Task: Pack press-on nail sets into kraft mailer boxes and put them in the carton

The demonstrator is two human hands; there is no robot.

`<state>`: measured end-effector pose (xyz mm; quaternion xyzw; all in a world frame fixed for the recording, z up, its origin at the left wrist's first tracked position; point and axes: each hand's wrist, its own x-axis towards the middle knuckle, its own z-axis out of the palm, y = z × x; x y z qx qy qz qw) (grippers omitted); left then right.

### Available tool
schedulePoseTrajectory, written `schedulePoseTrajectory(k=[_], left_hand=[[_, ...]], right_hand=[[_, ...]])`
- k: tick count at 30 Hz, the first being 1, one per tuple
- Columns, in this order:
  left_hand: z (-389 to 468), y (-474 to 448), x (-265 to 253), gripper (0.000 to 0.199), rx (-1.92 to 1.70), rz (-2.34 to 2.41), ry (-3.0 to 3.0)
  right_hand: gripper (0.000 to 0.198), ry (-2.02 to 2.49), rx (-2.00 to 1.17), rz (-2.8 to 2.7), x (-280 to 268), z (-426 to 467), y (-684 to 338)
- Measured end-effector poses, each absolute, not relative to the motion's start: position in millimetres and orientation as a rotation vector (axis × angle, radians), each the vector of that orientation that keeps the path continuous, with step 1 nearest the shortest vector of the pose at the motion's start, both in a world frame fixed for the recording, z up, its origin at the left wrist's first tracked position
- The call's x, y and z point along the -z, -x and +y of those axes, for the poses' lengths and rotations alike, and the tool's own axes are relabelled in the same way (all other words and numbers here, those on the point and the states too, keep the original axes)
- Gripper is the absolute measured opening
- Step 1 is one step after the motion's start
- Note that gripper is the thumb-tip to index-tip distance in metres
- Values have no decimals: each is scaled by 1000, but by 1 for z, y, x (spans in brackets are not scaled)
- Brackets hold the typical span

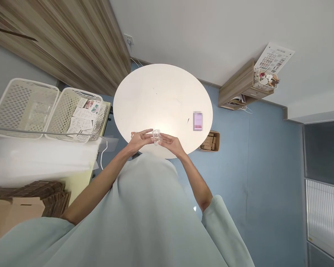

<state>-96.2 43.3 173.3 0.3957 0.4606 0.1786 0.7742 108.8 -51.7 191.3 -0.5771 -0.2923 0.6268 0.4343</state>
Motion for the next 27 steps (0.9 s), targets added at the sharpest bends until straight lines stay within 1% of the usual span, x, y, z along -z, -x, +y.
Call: schedulePoseTrajectory(k=[4,5,9,11,14,17,21,27], left_hand=[[43,98,-176,94,-487,960,-758],[43,98,-177,92,-513,951,-734],[41,100,-179,84,-587,933,-687],[41,104,-178,88,-602,930,-674],[40,113,-177,101,-551,902,-667],[42,122,-176,102,-520,874,-700],[49,129,-174,98,-595,935,-828],[54,136,-168,109,-622,967,-944]], right_hand=[[59,1456,-1448,-642,-186,-49,-104],[58,1477,-1406,-606,-183,-48,-100],[66,1554,-1260,-536,-170,-44,-81],[65,1571,-1197,-553,-166,-41,-75],[60,1615,-1094,-623,-164,-35,-75],[56,1660,-1042,-711,-166,-26,-82],[57,1654,-1067,-803,-173,-16,-91],[63,1636,-1219,-898,-179,-3,-95]])
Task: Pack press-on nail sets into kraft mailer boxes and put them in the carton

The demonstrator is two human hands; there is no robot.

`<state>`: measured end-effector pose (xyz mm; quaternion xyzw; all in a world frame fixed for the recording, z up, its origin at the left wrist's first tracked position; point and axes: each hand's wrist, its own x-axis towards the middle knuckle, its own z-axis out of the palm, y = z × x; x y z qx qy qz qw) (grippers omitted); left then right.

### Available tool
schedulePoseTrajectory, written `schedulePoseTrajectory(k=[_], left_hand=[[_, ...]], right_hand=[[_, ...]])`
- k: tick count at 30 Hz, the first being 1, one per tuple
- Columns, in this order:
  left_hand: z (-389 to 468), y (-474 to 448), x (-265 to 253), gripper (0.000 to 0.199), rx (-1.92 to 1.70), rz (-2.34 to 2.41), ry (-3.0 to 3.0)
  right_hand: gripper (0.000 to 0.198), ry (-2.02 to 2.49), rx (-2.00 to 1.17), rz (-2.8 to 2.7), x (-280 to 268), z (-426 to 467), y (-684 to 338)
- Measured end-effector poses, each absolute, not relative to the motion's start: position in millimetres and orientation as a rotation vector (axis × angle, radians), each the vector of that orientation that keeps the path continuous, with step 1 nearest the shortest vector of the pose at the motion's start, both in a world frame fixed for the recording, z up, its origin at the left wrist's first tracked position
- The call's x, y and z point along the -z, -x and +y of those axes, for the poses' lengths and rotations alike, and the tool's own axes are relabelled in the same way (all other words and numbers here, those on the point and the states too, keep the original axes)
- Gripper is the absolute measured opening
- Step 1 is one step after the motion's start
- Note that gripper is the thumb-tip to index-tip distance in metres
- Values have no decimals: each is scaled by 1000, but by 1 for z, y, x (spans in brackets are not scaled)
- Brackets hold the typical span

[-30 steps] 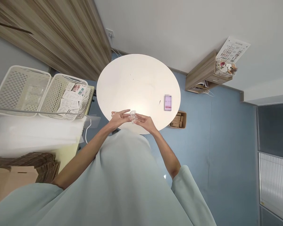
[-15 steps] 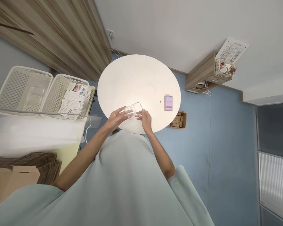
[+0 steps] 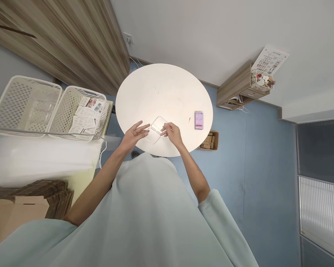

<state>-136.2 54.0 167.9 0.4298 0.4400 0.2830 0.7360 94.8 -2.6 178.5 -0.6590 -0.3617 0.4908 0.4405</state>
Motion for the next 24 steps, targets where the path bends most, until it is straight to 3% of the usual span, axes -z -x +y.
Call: schedulePoseTrajectory(k=[4,12,19,24], left_hand=[[52,150,-164,106,-630,983,-936],[37,205,-158,82,-659,1158,-693],[20,266,-151,72,-847,1409,-530],[10,296,-151,71,-901,1451,-488]], right_hand=[[65,1626,-1359,-1038,-178,8,-88],[61,1622,-1510,-1197,-153,50,-41],[23,2005,-1382,-1693,-91,89,-9],[44,2246,-1236,-2030,-52,91,16]])
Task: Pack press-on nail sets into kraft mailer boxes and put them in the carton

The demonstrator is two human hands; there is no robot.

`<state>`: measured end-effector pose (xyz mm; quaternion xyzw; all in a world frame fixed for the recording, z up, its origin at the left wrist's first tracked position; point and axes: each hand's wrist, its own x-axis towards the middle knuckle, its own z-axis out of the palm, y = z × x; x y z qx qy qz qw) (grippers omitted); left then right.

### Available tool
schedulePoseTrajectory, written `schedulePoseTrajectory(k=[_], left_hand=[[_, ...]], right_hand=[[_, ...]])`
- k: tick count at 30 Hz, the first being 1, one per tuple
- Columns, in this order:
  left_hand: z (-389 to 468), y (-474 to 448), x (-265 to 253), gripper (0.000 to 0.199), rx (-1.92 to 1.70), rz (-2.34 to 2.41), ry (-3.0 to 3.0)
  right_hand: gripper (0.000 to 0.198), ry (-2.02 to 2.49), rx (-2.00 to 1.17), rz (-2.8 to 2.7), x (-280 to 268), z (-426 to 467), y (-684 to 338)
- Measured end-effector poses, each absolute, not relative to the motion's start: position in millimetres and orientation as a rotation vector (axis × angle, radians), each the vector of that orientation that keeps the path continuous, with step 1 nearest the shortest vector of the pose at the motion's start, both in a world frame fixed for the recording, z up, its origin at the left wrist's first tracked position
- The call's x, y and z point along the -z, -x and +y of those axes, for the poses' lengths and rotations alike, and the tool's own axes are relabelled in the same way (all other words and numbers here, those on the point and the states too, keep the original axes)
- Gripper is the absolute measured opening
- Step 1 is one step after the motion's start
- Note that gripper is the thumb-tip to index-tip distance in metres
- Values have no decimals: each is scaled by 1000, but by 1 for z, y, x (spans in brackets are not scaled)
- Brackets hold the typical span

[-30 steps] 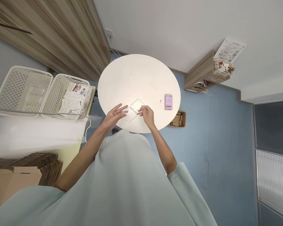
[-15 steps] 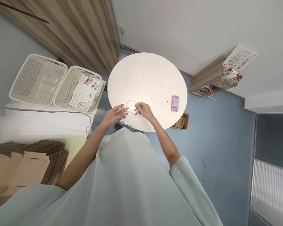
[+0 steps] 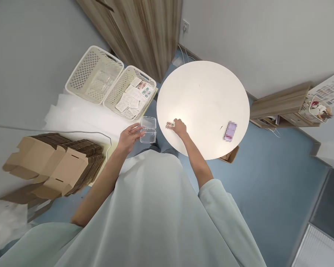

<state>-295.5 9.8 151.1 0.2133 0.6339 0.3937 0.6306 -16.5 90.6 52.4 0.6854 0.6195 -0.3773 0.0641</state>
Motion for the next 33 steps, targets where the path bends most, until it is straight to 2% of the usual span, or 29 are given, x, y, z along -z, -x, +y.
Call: schedulePoseTrajectory(k=[3,8,11,15,17,23,27,30,33], left_hand=[[6,306,-154,71,-894,1466,-480],[5,316,-157,71,-900,1450,-452],[9,316,-156,72,-898,1412,-467],[19,306,-156,73,-874,1362,-485],[26,296,-157,73,-845,1337,-502],[44,256,-158,71,-725,1248,-607],[51,222,-160,71,-676,1171,-652],[55,196,-165,72,-661,1125,-649],[58,175,-171,75,-636,1076,-658]], right_hand=[[47,-2080,1023,1875,-39,84,31],[39,-2140,929,1889,-29,75,46],[38,-2201,1008,1842,-32,70,46],[16,-2215,1155,1818,-46,60,32],[13,-2255,1188,1831,-58,53,20],[23,-2676,1237,1864,-115,30,-33],[38,-2997,1424,1814,-162,18,-64],[44,-3029,1651,1884,-193,10,-74],[43,-2903,1788,1982,-214,6,-75]])
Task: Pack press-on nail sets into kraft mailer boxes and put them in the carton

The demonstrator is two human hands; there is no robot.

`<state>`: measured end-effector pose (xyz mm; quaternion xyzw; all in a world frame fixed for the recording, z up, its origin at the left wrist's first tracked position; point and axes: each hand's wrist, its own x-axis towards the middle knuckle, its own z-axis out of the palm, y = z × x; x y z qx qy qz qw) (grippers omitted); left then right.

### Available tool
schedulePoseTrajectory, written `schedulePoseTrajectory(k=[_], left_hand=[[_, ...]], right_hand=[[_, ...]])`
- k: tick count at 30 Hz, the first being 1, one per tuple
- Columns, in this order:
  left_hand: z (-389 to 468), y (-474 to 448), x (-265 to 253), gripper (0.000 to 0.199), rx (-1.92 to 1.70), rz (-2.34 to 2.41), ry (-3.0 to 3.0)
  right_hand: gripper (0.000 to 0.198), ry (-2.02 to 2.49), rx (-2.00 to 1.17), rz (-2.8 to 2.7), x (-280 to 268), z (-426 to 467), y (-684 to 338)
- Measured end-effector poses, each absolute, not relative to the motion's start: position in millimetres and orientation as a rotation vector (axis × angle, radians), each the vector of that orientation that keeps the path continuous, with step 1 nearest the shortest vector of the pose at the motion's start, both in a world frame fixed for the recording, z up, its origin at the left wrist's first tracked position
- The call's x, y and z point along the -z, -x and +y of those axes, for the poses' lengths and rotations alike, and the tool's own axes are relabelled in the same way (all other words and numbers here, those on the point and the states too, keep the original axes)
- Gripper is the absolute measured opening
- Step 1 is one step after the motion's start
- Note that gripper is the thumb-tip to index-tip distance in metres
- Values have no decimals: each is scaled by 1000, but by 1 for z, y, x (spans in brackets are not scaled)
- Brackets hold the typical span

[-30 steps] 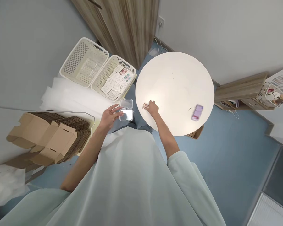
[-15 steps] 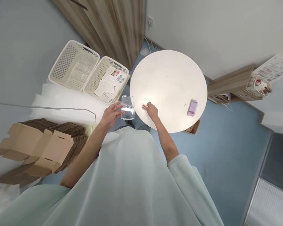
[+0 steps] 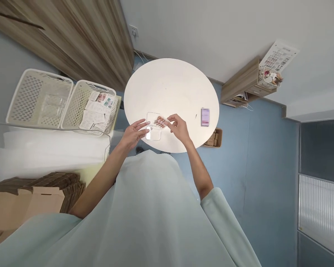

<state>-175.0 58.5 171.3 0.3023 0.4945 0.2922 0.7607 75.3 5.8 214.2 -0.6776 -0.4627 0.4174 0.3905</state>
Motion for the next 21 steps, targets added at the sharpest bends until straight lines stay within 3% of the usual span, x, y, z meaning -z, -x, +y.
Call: schedulePoseTrajectory(k=[11,21], left_hand=[[60,142,-181,83,-591,1020,-755],[62,136,-185,81,-624,992,-730]], right_hand=[[31,1734,-1100,-1390,-224,0,-91],[18,1918,-923,-1762,-234,-3,-80]])
